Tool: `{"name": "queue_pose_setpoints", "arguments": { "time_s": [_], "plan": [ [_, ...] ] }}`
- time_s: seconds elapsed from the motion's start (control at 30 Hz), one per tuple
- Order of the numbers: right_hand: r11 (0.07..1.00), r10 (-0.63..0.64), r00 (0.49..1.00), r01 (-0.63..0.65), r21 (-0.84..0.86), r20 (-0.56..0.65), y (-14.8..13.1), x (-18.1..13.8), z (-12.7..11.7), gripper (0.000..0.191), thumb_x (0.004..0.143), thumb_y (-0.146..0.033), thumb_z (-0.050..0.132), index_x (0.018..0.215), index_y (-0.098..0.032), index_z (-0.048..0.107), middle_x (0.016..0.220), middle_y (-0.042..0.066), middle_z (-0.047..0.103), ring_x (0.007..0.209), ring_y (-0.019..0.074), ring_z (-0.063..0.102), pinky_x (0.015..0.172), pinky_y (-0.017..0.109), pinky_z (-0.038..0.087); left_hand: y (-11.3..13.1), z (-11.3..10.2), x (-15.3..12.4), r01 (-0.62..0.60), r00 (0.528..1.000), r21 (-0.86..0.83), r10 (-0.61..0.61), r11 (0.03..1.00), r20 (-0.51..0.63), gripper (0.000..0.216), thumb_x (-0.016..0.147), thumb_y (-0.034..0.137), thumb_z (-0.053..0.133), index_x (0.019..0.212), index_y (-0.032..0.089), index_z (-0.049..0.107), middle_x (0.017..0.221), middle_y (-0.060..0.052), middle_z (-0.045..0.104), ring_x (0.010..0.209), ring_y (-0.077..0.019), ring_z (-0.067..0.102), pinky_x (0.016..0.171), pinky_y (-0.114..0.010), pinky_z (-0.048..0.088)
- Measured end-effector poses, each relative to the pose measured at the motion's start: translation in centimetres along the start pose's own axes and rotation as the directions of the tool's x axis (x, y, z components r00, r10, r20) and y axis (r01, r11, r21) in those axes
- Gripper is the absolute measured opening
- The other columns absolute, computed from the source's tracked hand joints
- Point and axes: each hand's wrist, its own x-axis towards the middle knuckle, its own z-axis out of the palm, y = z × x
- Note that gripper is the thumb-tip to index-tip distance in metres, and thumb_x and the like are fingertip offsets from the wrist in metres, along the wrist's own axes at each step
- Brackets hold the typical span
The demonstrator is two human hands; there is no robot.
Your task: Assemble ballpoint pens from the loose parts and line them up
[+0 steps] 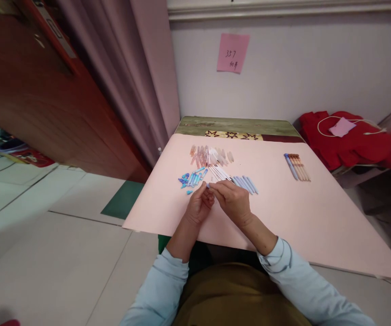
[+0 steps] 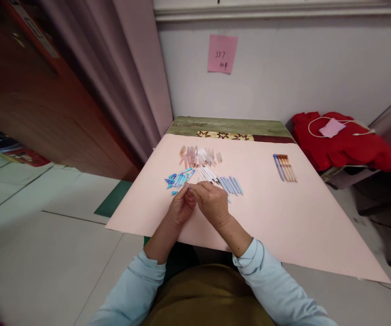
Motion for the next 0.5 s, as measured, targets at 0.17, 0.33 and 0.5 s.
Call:
{"name": "queue_pose_setpoints", "arguments": {
  "time_s": [0.17, 0.33, 0.5],
  "plan": [
    [0.988, 0.097, 0.995, -0.096, 0.119, 0.005, -0.3, 0.3, -0.1, 0.02, 0.09, -0.035, 0.059, 0.1, -0.025, 0.073, 0.095, 0.003, 0.073, 0.078, 0.013, 0.066, 0.072, 0.022, 0.047, 0.1, 0.1, -0.1, 0.002, 1.0, -0.009, -0.003, 1.0, -0.015, 0.016, 0.089, 0.023, 0.058, 0.081, 0.01, 0.061, 0.063, -0.001, 0.065, 0.048, -0.0052, 0.057, 0.046, -0.013, 0.046],
    [0.973, 0.161, 0.983, -0.143, 0.183, -0.088, 1.4, -0.3, -1.5, 0.024, 0.092, -0.036, 0.055, 0.096, -0.022, 0.073, 0.091, 0.004, 0.073, 0.077, 0.0143, 0.065, 0.074, 0.025, 0.048, 0.6, 0.3, -0.5, 0.033, 0.999, -0.074, -0.035, 0.997, -0.029, 0.023, 0.094, 0.028, 0.052, 0.079, 0.011, 0.06, 0.06, 0.0, 0.06, 0.046, -0.0038, 0.055, 0.042, -0.011, 0.044],
    [0.891, 0.449, 0.879, -0.425, 0.16, -0.163, 6.0, -2.1, -3.7, 0.031, 0.087, -0.043, 0.054, 0.091, -0.02, 0.074, 0.089, 0.005, 0.073, 0.069, 0.0158, 0.064, 0.069, 0.028, 0.048, 0.9, 0.1, -0.7, 0.052, 0.998, -0.107, -0.056, 0.993, -0.029, 0.023, 0.094, 0.027, 0.051, 0.081, 0.011, 0.059, 0.063, 0.0, 0.061, 0.05, -0.0045, 0.058, 0.044, -0.011, 0.047]
  ]
}}
